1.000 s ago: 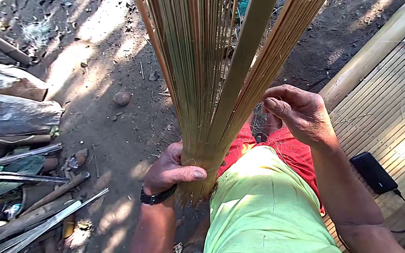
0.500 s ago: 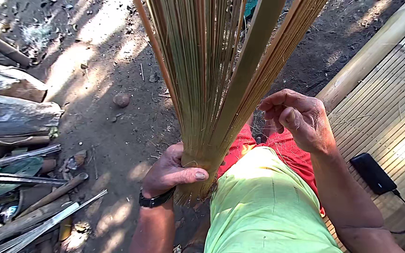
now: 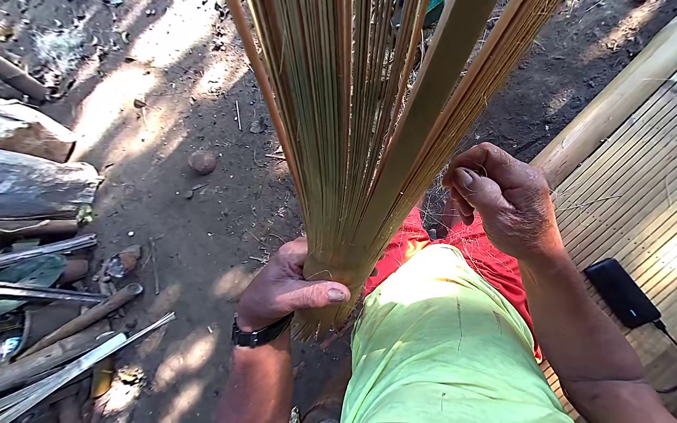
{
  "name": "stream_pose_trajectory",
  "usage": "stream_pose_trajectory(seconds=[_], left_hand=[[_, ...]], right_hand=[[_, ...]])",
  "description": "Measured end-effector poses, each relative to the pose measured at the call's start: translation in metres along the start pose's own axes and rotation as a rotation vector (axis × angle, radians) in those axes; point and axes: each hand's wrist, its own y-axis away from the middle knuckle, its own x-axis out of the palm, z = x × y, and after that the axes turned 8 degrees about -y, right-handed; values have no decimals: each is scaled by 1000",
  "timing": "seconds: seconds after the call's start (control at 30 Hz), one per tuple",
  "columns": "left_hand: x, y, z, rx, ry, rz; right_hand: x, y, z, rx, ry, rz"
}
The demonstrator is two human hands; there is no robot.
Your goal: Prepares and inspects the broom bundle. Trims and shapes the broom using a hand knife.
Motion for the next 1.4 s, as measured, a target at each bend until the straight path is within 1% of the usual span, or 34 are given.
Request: stream_pose_trajectory(seconds=[0.13, 0.27, 0.37, 0.47, 0.63, 0.7, 0.87, 0.97, 1.07, 1.13, 1.2, 1.27, 1.33, 1.4], left_hand=[[1, 0, -1, 3, -9, -12], [0, 3, 1, 16, 13, -19], [1, 4, 0, 12, 28, -19], [1, 3, 0, 6, 40, -21], [5, 2, -3, 25, 12, -10], [5, 1, -3, 17, -2, 1], [6, 1, -4, -6, -13, -3], [7, 2, -3, 9, -19, 8], [6, 3, -3, 1, -39, -21], [4, 3, -2, -15, -35, -35], [3, 3, -1, -22, -21, -45], [5, 1, -3, 10, -32, -54], [10, -2, -9, 60, -95, -65], [13, -3, -12, 88, -130, -78]], right_hand=[[4, -1, -4, 43, -18, -9], [0, 1, -8, 127, -197, -43], [-4, 2, -10, 113, -246, -36], [-6, 2, -9, 69, -202, -14], [-10, 0, -2, 93, -37, 55], [-9, -2, 1, 51, 10, 83], [-4, -4, -1, -65, -60, 105], [-7, 3, 7, -181, -195, 73], [-17, 20, 36, -348, -266, 21], [-19, 26, 45, -375, -283, -53], [-17, 20, 38, -279, -222, -88], [-10, 12, 24, -131, -182, -66], [-1, 11, 11, 18, -150, -50], [5, 10, 5, 118, -143, -27]])
